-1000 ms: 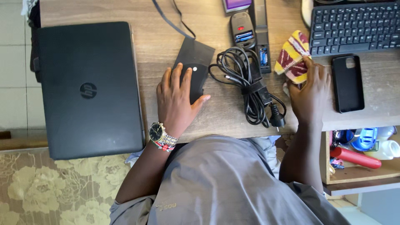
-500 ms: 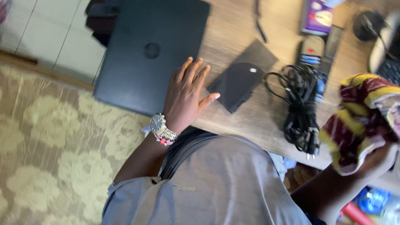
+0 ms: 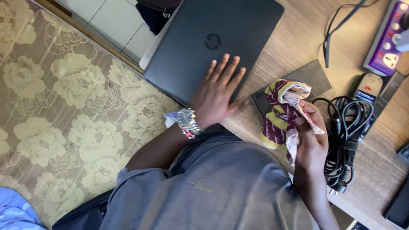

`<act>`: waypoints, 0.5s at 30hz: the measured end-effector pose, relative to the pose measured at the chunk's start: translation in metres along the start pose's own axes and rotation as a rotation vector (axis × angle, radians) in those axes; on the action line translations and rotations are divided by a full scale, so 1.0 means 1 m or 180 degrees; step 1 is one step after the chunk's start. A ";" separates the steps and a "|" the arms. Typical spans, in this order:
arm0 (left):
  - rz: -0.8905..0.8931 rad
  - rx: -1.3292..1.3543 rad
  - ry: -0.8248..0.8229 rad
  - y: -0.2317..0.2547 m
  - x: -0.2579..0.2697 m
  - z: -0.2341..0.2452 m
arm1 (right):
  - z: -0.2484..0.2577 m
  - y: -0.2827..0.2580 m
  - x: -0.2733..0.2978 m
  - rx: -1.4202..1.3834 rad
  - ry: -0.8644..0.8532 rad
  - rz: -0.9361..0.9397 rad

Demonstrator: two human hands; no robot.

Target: The person handles a coiled charger cable, a wall adapter, and a phone on a desk, then inserts batteries into a rectangular power device and a small charger unit. They then wipe a closed laptop with a cloth, open its back panel, and hold the panel while touching the exposed internals.

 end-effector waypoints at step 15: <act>0.0076 0.0192 0.0290 0.059 -0.040 -0.016 | -0.059 -0.057 -0.016 0.2004 0.0017 0.1627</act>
Point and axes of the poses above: each hand's wrist, its own x-axis away from the middle knuckle, its own z-axis out of the back of the hand, y = z × x, the point moved 3 cm from there along -x, towards the middle knuckle, and after that the axes turned 2 degrees about x, right-handed, at the moved point
